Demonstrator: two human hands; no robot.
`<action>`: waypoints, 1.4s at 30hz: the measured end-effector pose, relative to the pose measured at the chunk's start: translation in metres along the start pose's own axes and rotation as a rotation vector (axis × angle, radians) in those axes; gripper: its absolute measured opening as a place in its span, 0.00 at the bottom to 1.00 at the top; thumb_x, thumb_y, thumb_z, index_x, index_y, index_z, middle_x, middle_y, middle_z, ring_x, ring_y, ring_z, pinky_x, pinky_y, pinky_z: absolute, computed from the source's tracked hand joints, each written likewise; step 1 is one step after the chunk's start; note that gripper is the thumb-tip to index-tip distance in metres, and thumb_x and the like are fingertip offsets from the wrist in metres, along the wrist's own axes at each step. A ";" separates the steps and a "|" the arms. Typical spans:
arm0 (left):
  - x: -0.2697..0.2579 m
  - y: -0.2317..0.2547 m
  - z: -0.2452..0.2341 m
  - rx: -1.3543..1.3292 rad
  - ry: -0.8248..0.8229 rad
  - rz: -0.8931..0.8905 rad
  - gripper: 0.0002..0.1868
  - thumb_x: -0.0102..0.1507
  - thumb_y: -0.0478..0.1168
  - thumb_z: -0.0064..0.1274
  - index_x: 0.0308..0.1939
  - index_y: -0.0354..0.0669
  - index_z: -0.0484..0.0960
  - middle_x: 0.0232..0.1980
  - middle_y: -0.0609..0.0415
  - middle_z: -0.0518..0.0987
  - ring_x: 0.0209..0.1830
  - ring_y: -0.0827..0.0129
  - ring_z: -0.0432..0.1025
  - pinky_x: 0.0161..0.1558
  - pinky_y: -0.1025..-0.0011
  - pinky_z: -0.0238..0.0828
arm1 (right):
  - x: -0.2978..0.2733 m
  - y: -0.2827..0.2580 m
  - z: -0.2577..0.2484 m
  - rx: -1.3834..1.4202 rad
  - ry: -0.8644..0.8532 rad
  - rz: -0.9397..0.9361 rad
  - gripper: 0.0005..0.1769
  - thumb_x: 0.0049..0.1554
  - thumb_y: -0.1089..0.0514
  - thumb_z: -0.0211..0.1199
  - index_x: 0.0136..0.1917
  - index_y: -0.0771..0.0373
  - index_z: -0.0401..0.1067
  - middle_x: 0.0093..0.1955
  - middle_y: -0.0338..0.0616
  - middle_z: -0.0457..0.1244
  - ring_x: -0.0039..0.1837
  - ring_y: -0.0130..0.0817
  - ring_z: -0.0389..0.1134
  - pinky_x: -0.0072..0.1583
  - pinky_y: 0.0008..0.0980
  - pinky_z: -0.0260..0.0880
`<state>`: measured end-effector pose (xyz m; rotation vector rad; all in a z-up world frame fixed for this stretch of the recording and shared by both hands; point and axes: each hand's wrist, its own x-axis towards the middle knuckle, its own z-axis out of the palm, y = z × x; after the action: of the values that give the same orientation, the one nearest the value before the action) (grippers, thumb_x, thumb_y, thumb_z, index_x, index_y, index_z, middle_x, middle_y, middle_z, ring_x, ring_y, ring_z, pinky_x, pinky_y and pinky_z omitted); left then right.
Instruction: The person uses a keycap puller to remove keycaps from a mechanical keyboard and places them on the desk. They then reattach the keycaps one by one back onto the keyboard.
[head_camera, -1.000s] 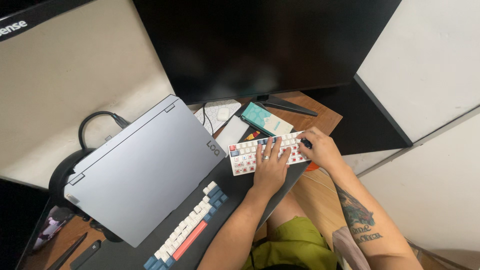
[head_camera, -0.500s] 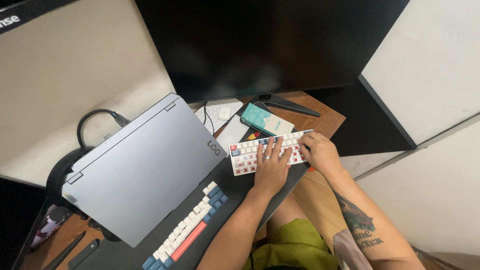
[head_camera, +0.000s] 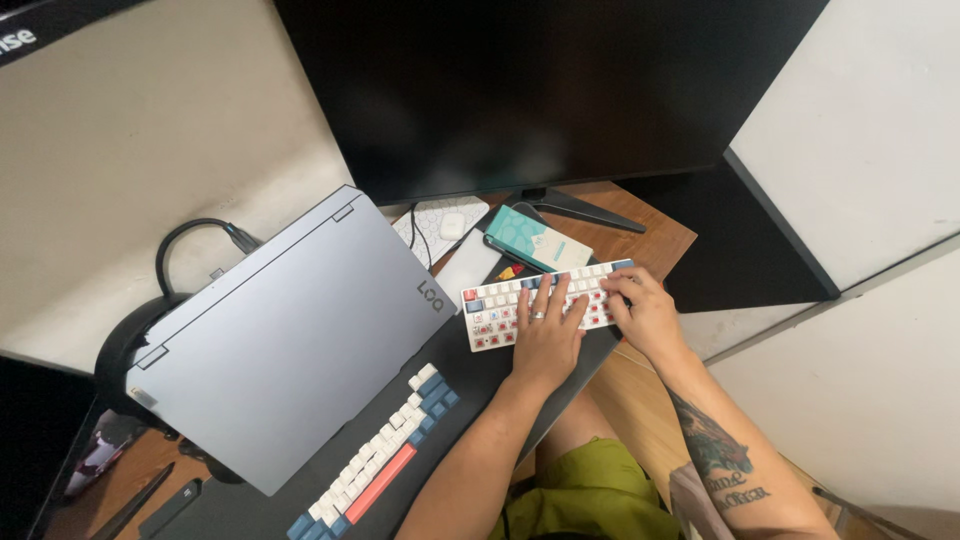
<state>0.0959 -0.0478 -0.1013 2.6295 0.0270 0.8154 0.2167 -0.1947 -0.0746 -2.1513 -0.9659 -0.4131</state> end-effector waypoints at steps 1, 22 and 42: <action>0.000 0.001 0.000 0.001 0.017 0.002 0.27 0.62 0.42 0.57 0.66 0.47 0.76 0.77 0.40 0.61 0.80 0.44 0.50 0.76 0.39 0.38 | -0.001 0.000 -0.001 0.017 0.038 -0.006 0.11 0.54 0.63 0.64 0.51 0.61 0.80 0.56 0.45 0.68 0.53 0.42 0.72 0.54 0.35 0.73; -0.013 -0.009 -0.021 0.098 0.077 -0.058 0.36 0.56 0.42 0.60 0.68 0.36 0.72 0.76 0.38 0.62 0.79 0.41 0.51 0.74 0.38 0.41 | 0.012 -0.065 0.051 0.324 0.254 -0.149 0.08 0.57 0.66 0.66 0.51 0.65 0.76 0.52 0.49 0.68 0.54 0.42 0.71 0.56 0.33 0.71; -0.052 0.011 -0.104 0.029 0.188 -0.026 0.31 0.59 0.45 0.62 0.64 0.37 0.74 0.72 0.38 0.66 0.77 0.40 0.56 0.74 0.40 0.46 | -0.016 -0.084 0.038 0.377 0.217 -0.150 0.06 0.57 0.68 0.65 0.49 0.67 0.76 0.51 0.50 0.68 0.53 0.41 0.71 0.56 0.33 0.71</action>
<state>-0.0060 -0.0277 -0.0466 2.5639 0.1245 1.0578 0.1434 -0.1374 -0.0679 -1.6663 -0.9947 -0.4830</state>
